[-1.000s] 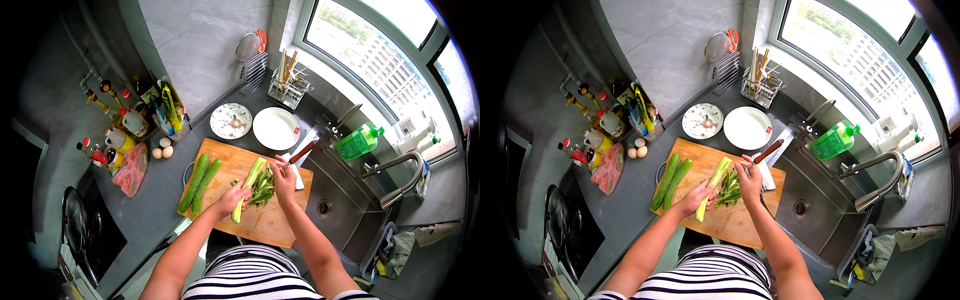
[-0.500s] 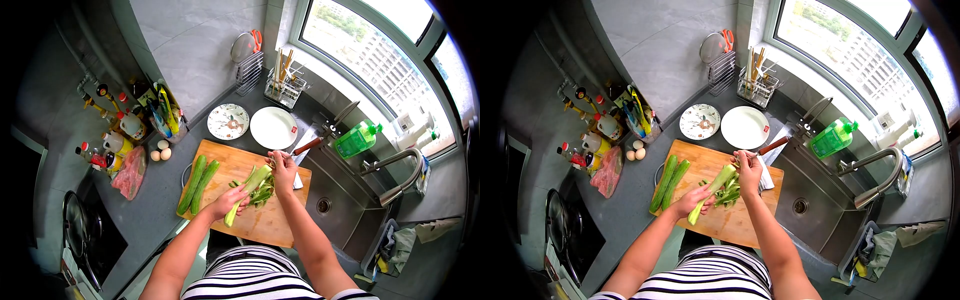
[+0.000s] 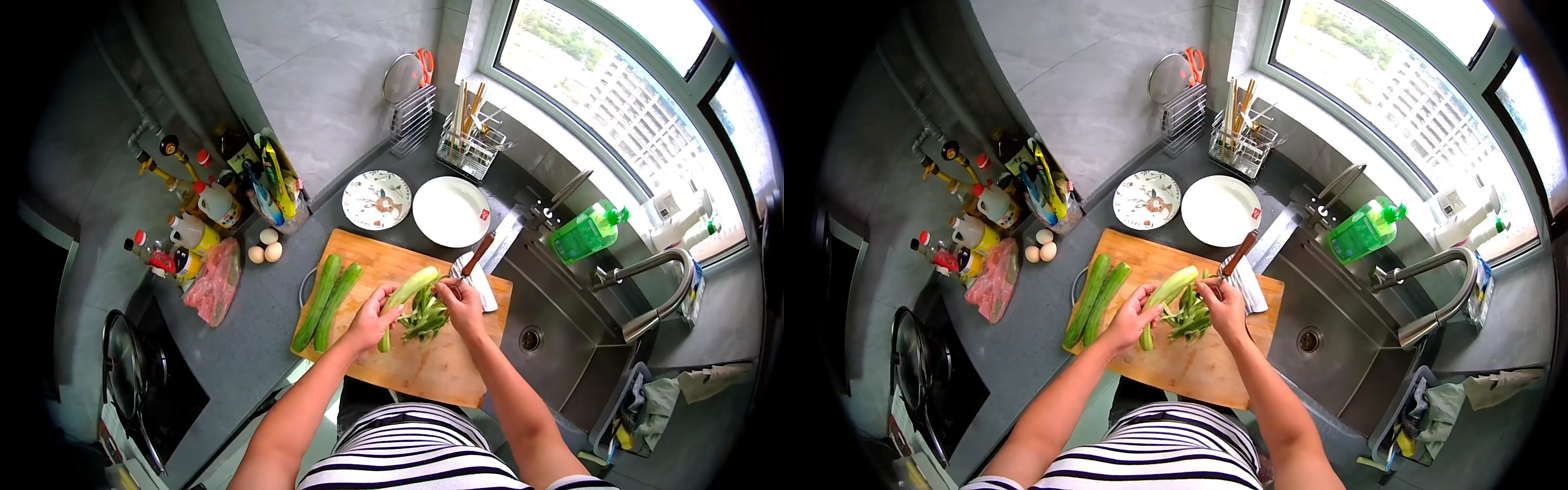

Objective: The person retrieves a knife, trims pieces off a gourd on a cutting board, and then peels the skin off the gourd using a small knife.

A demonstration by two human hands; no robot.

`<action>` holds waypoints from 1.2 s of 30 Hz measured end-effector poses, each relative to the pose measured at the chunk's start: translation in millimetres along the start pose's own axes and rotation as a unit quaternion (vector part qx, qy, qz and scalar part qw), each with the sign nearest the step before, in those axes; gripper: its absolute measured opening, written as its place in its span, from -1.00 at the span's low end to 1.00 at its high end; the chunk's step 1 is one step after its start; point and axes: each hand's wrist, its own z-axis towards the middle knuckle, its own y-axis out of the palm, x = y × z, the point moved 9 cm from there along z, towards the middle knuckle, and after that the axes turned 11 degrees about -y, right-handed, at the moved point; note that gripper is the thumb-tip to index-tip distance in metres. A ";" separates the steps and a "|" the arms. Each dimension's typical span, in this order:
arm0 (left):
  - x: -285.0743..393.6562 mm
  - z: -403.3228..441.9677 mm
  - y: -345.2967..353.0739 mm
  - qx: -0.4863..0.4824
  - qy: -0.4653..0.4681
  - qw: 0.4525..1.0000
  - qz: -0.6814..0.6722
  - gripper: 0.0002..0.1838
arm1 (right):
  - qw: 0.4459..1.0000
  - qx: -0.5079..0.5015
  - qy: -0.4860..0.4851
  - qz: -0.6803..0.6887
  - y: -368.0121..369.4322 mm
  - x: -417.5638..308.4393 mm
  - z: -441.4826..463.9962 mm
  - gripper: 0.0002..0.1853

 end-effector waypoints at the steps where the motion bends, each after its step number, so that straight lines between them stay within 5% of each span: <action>1: -0.2 0.9 -0.2 0.001 0.000 1.000 -0.003 -0.66 | 1.000 -0.001 0.013 0.014 0.6 1.5 -0.5 -0.84; 4: -4.2 3.4 -1.5 0.000 -0.013 1.000 0.000 -0.67 | 0.989 0.055 -0.048 0.127 -1.0 -6.1 3.4 -0.81; 8: -9.1 5.4 0.4 -0.005 -0.048 0.999 -0.014 -0.69 | 0.994 -0.032 -0.096 0.037 15.6 -24.8 3.7 -0.84; 12: -19.3 12.1 -2.4 0.012 -0.078 0.993 -0.089 -0.72 | 0.994 0.054 -0.012 0.090 7.9 0.5 1.8 -0.84; 19: -18.8 23.1 19.7 0.013 -0.097 0.990 -0.097 -0.79 | 0.980 0.035 0.014 0.197 34.8 -1.9 -7.6 -0.81; 28: -31.2 52.6 -36.7 0.166 -0.076 0.982 0.056 -0.82 | 0.995 0.036 0.032 0.086 2.8 19.5 -10.5 -0.83; 36: -14.0 88.4 -54.0 0.121 -0.112 0.985 0.056 -0.89 | 0.994 0.030 0.062 0.088 4.2 24.2 -10.5 -0.83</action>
